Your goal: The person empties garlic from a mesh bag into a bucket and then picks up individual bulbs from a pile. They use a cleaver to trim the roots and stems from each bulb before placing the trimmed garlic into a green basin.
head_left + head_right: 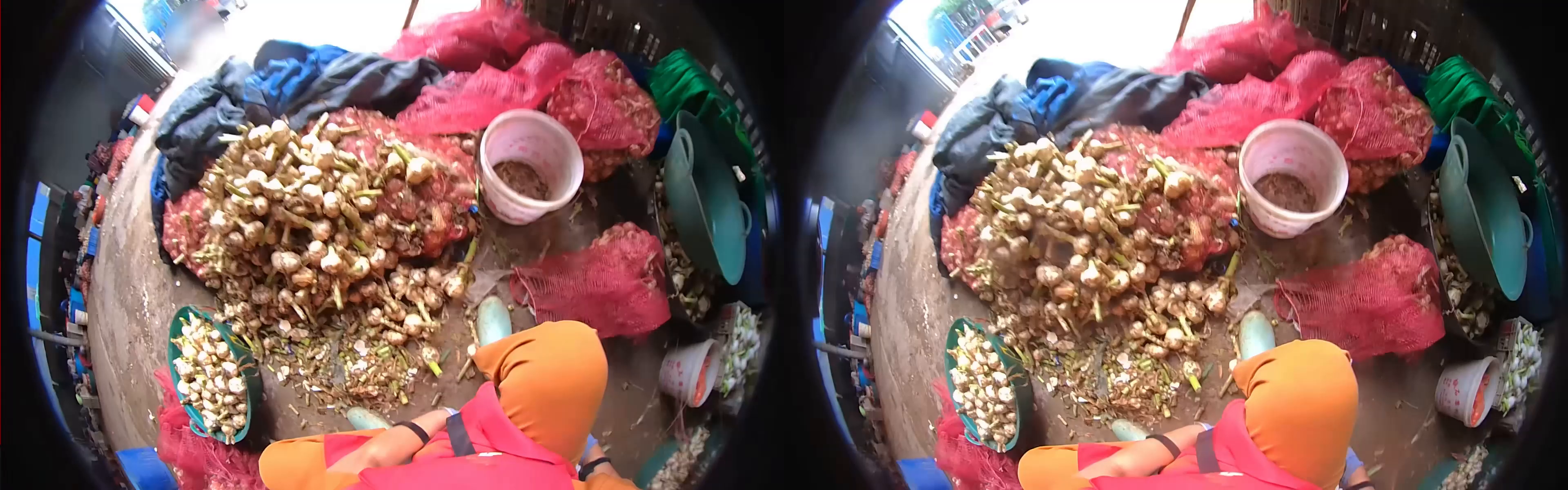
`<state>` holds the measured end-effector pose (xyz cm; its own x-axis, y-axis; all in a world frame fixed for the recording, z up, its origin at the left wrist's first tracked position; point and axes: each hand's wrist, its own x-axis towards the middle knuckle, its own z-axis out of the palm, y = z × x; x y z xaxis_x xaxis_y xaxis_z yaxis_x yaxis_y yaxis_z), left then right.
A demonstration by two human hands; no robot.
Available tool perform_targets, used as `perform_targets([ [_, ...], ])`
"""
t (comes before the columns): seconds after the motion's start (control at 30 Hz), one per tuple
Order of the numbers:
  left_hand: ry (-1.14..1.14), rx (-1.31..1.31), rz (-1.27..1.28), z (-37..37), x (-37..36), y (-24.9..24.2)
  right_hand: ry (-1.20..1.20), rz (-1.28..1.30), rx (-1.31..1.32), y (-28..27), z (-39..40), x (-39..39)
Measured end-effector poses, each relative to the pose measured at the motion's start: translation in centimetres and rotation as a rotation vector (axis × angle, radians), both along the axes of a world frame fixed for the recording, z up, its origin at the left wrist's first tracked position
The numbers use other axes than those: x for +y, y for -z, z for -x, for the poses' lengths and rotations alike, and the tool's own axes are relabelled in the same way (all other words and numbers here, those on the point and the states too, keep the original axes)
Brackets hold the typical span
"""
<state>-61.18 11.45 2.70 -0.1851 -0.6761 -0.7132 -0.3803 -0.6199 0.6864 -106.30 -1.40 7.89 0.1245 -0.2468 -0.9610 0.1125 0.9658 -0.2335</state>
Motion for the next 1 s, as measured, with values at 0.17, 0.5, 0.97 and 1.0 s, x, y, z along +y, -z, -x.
perform_targets([
  [0.17, 0.018, 0.393, -0.187, 1.1, 3.8, 4.9, -0.197, -0.011, 0.392, 0.7, -1.6, -1.9],
  [0.5, -0.075, 0.354, -0.216, 8.0, -3.7, 0.6, -0.715, 0.386, 0.594, -2.3, -5.4, -13.0],
  [0.97, -1.014, -0.344, -0.132, -0.1, -5.7, 6.8, -1.47, 1.548, -0.286, -0.9, -38.8, -19.6],
  [1.0, -0.939, -0.309, -0.186, 0.0, -5.2, 7.6, -1.524, 1.523, -0.361, -0.9, -39.1, -18.5],
])
